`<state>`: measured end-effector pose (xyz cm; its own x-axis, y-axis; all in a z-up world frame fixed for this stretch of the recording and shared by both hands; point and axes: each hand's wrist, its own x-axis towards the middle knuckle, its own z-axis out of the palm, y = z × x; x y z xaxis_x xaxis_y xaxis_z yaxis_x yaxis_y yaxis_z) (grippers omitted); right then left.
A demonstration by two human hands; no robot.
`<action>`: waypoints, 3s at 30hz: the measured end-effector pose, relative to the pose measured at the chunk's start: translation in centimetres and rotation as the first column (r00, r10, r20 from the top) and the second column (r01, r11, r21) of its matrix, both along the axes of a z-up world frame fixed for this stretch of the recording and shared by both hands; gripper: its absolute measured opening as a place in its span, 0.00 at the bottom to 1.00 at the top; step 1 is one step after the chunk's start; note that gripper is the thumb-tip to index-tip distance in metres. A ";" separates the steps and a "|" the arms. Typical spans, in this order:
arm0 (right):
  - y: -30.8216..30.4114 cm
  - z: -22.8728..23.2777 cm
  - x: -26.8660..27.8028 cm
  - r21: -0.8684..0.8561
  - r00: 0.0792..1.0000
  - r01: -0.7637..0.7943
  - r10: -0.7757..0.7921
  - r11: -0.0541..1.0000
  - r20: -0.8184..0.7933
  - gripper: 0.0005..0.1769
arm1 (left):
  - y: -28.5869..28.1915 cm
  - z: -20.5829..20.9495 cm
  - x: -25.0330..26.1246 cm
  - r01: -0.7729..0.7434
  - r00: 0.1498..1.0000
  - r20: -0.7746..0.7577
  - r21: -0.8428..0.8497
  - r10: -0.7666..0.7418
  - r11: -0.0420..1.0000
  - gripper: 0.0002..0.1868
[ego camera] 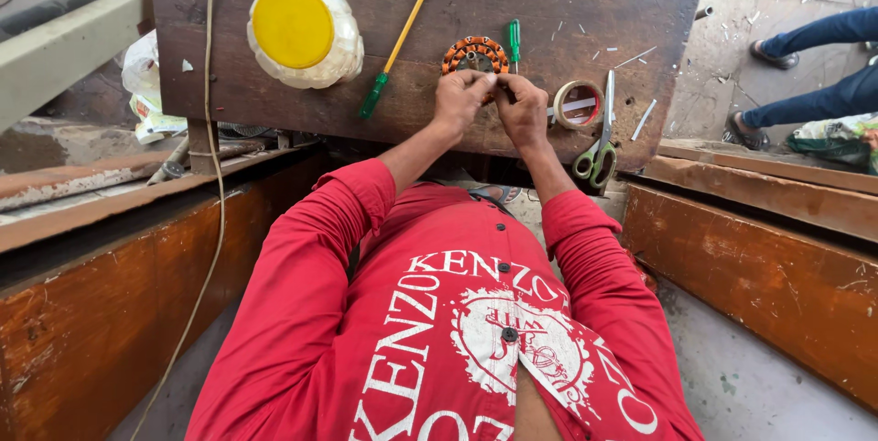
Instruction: The person works on a circular electrical component at a cluttered workbench, using scissors to cut tape and wire, and a screwdriver to adjust parts. They retrieve a small box from a drawer and continue manipulating the component and wires.
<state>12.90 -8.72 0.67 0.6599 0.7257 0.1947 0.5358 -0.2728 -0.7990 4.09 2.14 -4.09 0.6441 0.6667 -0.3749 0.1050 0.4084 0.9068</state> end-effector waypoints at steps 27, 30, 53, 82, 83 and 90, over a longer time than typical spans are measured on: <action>-1.9 -2.8 -0.4 -0.018 0.996 0.082 -0.082 0.996 -0.019 0.06 | 5.9 -1.1 -4.4 0.488 0.830 -0.400 0.858 -0.389 0.159 0.71; -1.7 -2.6 0.0 -0.030 0.994 0.050 -0.047 0.998 0.098 0.07 | 6.2 -1.3 -4.3 0.457 0.838 -0.365 0.875 -0.405 0.157 0.70; -3.0 -5.3 -4.1 -0.280 0.871 0.053 0.093 0.958 0.482 0.26 | 7.2 -1.6 -4.7 0.404 0.838 -0.313 0.906 -0.447 0.123 0.68; -0.9 0.4 -4.7 -0.123 0.984 0.136 -0.120 0.983 0.132 0.10 | 2.4 -0.3 -7.8 0.315 0.942 -0.288 0.936 -0.171 0.156 0.55; -1.5 0.6 -4.8 -0.096 0.986 0.124 -0.111 0.988 0.127 0.09 | 1.5 0.0 -8.0 0.340 0.932 -0.310 0.928 -0.187 0.155 0.47; -5.4 1.9 -6.5 0.016 0.975 -0.060 0.055 0.998 0.215 0.10 | -0.3 2.3 -6.0 0.362 0.875 -0.256 0.909 -0.412 0.205 0.23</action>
